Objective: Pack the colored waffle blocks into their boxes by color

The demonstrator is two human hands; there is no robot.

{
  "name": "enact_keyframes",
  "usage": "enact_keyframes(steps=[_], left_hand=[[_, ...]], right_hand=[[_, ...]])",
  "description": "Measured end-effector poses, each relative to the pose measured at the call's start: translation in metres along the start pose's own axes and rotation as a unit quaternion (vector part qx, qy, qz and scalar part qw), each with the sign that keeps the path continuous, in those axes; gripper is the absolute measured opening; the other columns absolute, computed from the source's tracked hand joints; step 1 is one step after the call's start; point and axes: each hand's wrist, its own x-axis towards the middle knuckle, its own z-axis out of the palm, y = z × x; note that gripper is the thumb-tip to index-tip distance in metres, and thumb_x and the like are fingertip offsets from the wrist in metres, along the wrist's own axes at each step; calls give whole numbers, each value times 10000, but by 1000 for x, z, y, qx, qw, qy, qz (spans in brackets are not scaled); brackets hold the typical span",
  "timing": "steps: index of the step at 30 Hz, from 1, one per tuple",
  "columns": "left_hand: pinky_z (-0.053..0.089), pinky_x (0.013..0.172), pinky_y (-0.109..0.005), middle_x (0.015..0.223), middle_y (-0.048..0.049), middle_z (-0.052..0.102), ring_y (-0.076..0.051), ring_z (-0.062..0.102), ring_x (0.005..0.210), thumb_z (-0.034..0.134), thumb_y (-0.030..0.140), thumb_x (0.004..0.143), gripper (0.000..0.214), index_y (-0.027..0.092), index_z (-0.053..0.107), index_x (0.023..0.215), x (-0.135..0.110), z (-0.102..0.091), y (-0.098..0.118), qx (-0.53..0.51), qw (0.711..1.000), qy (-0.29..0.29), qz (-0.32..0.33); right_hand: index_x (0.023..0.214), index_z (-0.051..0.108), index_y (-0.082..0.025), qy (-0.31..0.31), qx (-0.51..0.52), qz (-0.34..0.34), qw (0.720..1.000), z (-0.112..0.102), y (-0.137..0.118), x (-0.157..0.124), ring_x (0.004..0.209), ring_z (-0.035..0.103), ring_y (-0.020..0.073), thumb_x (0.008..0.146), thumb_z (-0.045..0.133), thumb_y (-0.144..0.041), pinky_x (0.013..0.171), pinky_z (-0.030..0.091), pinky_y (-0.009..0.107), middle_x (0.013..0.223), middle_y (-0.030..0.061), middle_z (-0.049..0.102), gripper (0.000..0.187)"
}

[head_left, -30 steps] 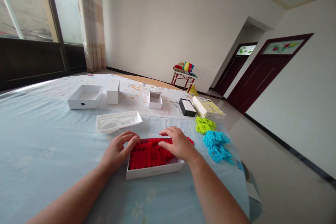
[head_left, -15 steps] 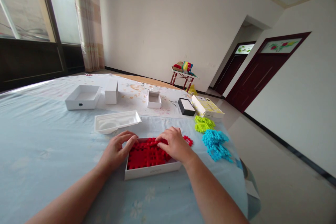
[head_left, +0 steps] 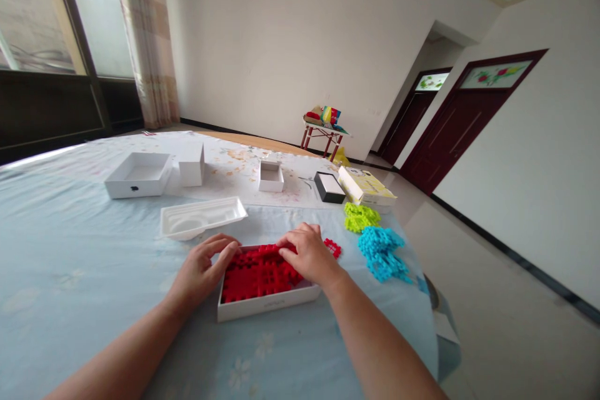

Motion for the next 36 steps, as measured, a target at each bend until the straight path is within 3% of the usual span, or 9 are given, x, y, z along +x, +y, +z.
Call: enact_keyframes(steps=[10, 14, 16, 19, 23, 31, 36], left_hand=[[446, 744, -222, 862, -15, 670, -174, 602, 826, 424, 402, 828, 320, 207, 662, 741, 2, 0, -4, 8, 1000, 5, 2], [438, 762, -227, 882, -15, 666, -175, 596, 837, 427, 410, 824, 323, 215, 665, 725, 2, 0, -5, 13, 1000, 9, 3], [432, 776, -230, 892, -17, 662, -177, 593, 850, 432, 414, 821, 320, 215, 665, 729, 1, 0, -7, 9, 1000, 16, 5], [427, 785, -232, 907, -18, 656, -180, 589, 862, 445, 420, 814, 307, 217, 662, 741, 0, -1, -11, 0, 999, 34, 0], [414, 806, -235, 917, -13, 650, -182, 584, 878, 446, 424, 811, 305, 218, 644, 703, -1, -3, -14, -6, 998, 54, -12], [410, 805, -246, 807, -10, 657, -181, 595, 829, 415, 422, 817, 360, 212, 625, 615, -1, -3, -11, -16, 998, 55, -13], [414, 811, -254, 808, -11, 666, -179, 601, 825, 400, 418, 820, 382, 208, 623, 591, 0, -3, -10, -30, 998, 51, -28]], right_hand=[[817, 698, -280, 6, -51, -35, 998, -17, -4, -4, 986, 416, 229, 783, 578, -306, 880, 250, 434, 946, 39, 624, 128], [976, 654, -232, 108, -9, 57, 992, -35, 30, -5, 951, 480, 203, 808, 533, -312, 880, 321, 365, 942, 43, 648, 222], [994, 644, -200, 127, -2, 119, 985, -41, 54, -13, 941, 507, 199, 805, 519, -279, 858, 359, 324, 911, 52, 659, 241], [1018, 637, -185, 36, -2, 193, 980, -35, 84, -32, 939, 538, 219, 739, 585, -334, 850, 384, 323, 939, 69, 657, 320], [1023, 633, -195, -37, 7, 223, 974, -14, 104, -53, 986, 533, 230, 669, 646, -373, 876, 385, 327, 1009, 79, 626, 396], [997, 648, -205, -81, 51, 163, 982, -7, 127, -65, 1011, 523, 228, 620, 664, -232, 909, 367, 342, 1057, 63, 602, 378], [989, 647, -176, -56, 51, 170, 982, -6, 125, -65, 992, 541, 217, 661, 626, -218, 892, 388, 334, 1056, 83, 609, 331]])
